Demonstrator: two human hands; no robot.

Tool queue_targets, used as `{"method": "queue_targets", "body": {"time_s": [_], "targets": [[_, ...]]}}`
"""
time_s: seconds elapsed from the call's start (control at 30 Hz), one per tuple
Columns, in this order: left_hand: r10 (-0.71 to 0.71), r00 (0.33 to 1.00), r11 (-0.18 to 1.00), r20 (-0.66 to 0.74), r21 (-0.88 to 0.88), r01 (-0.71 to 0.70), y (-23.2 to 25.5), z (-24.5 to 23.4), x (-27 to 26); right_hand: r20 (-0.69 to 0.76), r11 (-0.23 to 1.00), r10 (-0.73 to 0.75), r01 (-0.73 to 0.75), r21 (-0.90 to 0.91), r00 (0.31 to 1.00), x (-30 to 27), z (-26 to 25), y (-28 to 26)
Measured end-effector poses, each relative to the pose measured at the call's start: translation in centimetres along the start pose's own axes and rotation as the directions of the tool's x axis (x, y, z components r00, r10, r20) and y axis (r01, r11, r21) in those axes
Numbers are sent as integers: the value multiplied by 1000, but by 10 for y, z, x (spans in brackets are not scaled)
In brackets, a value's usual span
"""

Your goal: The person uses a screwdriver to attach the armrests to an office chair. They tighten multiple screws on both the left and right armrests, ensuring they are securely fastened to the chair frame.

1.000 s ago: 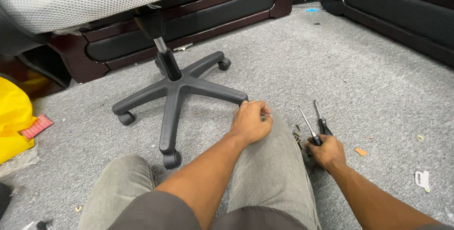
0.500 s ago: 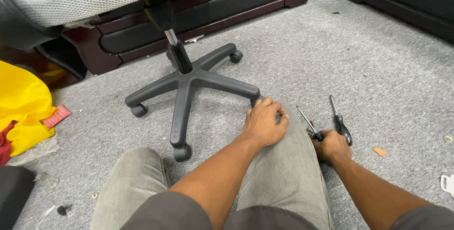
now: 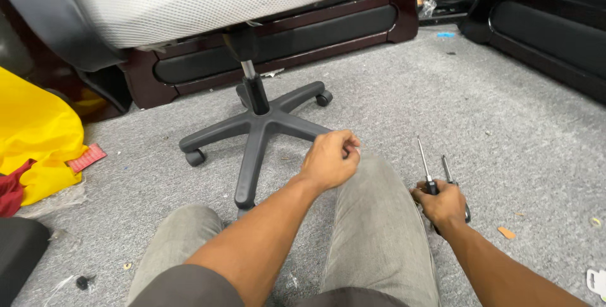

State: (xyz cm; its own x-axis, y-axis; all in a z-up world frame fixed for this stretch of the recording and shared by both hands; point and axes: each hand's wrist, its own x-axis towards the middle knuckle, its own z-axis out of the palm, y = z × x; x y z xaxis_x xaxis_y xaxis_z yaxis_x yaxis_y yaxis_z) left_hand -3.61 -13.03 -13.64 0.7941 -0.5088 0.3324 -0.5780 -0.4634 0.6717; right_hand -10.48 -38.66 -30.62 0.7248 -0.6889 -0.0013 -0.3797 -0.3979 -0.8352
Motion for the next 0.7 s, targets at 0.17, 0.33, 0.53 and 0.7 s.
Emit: {"method": "queue_targets", "body": {"time_s": [0.17,0.33,0.53,0.7], "targets": [[102,972,995,-212,26,-98,-4,-54,10,1,999,-3,3,-38,1000,-7,-9,-43],[129,915,991,-381,20,-131,1,-111,19,6,986,-13,12,165,1000,-10,-24,-94],[196,797,978,-571,53,-202,26,-163,18,0,913,-223,208,352,975,-8,-34,-160],[218,703,970,-677,70,-234,50,-196,12,-34,768,-390,345,540,920,-17,-34,-224]]}}
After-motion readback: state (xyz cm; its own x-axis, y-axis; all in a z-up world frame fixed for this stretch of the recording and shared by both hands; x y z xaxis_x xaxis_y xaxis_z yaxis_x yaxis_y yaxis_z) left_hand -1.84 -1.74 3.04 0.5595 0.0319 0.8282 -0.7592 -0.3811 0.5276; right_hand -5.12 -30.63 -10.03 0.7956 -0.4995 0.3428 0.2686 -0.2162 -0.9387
